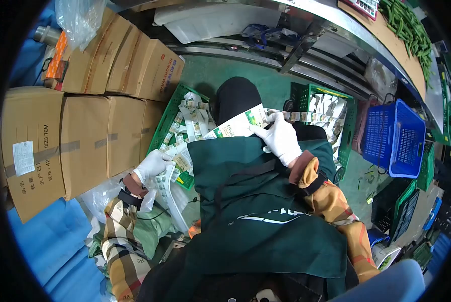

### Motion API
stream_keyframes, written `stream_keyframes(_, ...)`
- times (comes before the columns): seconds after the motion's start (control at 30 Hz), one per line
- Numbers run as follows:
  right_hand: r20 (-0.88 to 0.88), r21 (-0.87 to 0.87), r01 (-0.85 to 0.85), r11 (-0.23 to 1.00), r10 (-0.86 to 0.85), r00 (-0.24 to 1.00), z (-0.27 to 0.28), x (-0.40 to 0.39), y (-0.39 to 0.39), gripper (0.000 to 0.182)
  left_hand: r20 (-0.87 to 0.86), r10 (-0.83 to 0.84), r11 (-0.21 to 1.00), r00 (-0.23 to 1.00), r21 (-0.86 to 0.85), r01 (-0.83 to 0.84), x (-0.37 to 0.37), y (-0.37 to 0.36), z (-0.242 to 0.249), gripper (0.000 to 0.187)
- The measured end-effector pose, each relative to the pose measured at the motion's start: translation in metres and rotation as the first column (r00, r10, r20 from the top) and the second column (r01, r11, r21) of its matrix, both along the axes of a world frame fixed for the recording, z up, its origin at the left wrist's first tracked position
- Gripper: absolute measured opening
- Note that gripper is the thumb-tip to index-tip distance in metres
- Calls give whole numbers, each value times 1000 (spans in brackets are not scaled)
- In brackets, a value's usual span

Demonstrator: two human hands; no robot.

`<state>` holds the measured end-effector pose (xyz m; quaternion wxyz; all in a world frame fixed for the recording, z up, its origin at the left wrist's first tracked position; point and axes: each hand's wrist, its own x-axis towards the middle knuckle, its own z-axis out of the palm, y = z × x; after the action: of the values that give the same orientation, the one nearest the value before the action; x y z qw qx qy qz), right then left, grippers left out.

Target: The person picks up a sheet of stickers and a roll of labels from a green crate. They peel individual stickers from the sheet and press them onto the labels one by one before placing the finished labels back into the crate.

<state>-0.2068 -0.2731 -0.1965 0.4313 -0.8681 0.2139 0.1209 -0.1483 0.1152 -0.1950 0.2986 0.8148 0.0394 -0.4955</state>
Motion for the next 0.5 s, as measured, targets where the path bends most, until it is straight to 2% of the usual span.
stream_keyframes(0.03,97,-85,-13,996,22,995,-9,-2,-5,49,36,-53,996,998,69,51,2,3,-4,19)
stream_keyframes(0.07,-19,138,100,985,-98,995,-6,-2,-12,41,62,-106,985,992,142,97,2,8,-8,20)
stream_keyframes(0.1,-157,339,231,912,-187,970,3,2,-16,34,86,-160,967,983,216,138,1,14,-12,22)
stream_keyframes(0.13,-142,460,277,844,-238,961,3,3,-16,22,132,-250,933,959,297,203,2,28,-24,23)
stream_keyframes(0.23,-25,601,88,795,-91,996,-7,5,-15,19,158,-511,723,845,611,322,6,53,-36,21)
stream_keyframes(0.27,8,654,81,752,-114,993,-11,5,-10,19,148,-606,661,781,640,392,8,58,-33,22)
stream_keyframes(0.37,85,676,43,735,-136,987,-11,15,-4,18,434,-658,693,615,668,270,30,38,-21,32)
stream_keyframes(0.4,35,710,92,698,-166,986,-4,20,-1,16,553,-500,844,666,482,234,39,15,-6,33)
stream_keyframes(0.43,97,706,47,707,-162,982,-8,28,0,14,633,-314,947,708,267,182,49,-15,9,35)
stream_keyframes(0.5,164,727,-30,686,-132,977,-14,48,0,16,653,-37,967,756,-169,193,62,-63,22,38)
